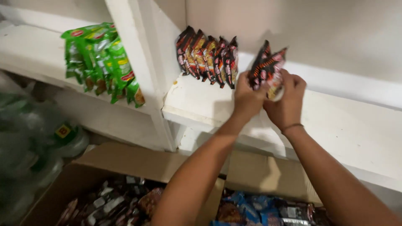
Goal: Organize and place packages of instant ramen and other snack items onto grocery store shelves.
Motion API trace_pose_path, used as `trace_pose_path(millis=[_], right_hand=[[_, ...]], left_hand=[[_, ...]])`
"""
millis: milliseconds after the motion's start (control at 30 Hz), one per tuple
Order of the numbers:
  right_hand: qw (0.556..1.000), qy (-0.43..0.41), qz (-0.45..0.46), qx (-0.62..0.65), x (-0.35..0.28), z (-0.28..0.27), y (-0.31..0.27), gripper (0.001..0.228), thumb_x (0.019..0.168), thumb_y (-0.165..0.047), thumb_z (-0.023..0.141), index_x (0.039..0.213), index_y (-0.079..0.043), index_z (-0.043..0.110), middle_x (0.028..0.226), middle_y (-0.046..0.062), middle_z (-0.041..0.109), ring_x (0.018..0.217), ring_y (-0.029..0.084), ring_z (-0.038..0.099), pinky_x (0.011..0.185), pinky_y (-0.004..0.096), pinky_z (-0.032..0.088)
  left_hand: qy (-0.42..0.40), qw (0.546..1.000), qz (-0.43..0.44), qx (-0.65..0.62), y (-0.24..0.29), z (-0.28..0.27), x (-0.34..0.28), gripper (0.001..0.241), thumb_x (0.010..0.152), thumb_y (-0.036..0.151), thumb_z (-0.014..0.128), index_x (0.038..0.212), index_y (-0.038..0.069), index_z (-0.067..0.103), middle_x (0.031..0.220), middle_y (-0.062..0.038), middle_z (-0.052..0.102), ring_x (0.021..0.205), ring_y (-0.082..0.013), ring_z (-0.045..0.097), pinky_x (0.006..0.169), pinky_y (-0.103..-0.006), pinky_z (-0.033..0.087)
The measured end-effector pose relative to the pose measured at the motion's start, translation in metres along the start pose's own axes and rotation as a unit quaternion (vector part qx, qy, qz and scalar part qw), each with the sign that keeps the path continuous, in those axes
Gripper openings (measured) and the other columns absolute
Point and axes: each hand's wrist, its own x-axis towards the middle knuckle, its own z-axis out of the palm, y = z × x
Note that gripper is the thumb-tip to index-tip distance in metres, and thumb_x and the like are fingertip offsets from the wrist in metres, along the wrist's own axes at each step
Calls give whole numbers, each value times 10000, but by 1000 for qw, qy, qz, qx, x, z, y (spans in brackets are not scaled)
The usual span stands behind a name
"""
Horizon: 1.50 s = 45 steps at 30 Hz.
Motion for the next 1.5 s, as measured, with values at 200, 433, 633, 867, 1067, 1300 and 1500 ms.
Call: trace_pose_path(millis=[200, 433, 633, 867, 1067, 1300, 1500], right_hand=[[995, -28, 92, 29, 27, 72, 30, 695, 850, -161, 822, 1480, -78, 541, 1162, 256, 575, 1068, 410, 570, 938, 447, 511], [980, -65, 142, 123, 31, 105, 37, 635, 892, -205, 779, 1465, -103, 527, 1179, 206, 586, 1026, 303, 661, 849, 387, 587], [984, -74, 101, 123, 28, 97, 26, 638, 924, -184, 819, 1492, -99, 541, 1221, 172, 597, 1107, 286, 653, 898, 381, 609], [981, -85, 51, 164, 33, 100, 42, 798, 856, -71, 875, 1544, -58, 471, 1364, 176, 511, 1272, 293, 623, 1024, 381, 553], [979, -116, 61, 157, 30, 106, 47, 870, 819, -132, 954, 1534, -73, 462, 1372, 171, 500, 1276, 297, 618, 1010, 395, 555], [978, -162, 30, 129, 34, 98, 52, 892, 873, -146, 929, 1595, -68, 411, 1436, 179, 488, 1320, 310, 610, 1061, 402, 536], [968, -188, 109, 122, 38, 49, 24, 1053, 757, -211, 949, 1575, -31, 310, 1420, 201, 437, 1278, 321, 557, 1038, 422, 510]], left_hand=[[47, 994, -2, 99, -20, -15, 50, 578, 828, 93, 782, 1306, -58, 494, 1137, -154, 690, 1009, -224, 677, 922, -342, 537], [139, 970, 127, 153, 14, -29, 21, 488, 921, 71, 664, 1366, -54, 508, 1311, -231, 562, 1224, -334, 596, 1088, -421, 483], [76, 937, 204, 273, 3, -46, 17, 470, 903, 38, 644, 1367, -12, 583, 1288, -230, 581, 1217, -413, 580, 1074, -456, 482], [141, 917, 186, 323, -2, -60, 18, 450, 866, 118, 711, 1289, 41, 580, 1205, -214, 575, 1132, -398, 609, 985, -451, 522], [116, 928, 127, 330, -15, -68, 24, 574, 823, 156, 754, 1348, 102, 527, 1216, -206, 548, 1072, -401, 621, 908, -468, 551], [108, 931, 105, 333, -6, -66, 20, 598, 807, 149, 747, 1360, 105, 525, 1279, -209, 536, 1126, -423, 618, 944, -488, 541], [69, 908, 144, 388, 29, -72, -13, 439, 874, 95, 682, 1296, 65, 560, 1227, -177, 603, 1121, -406, 638, 914, -484, 554]])
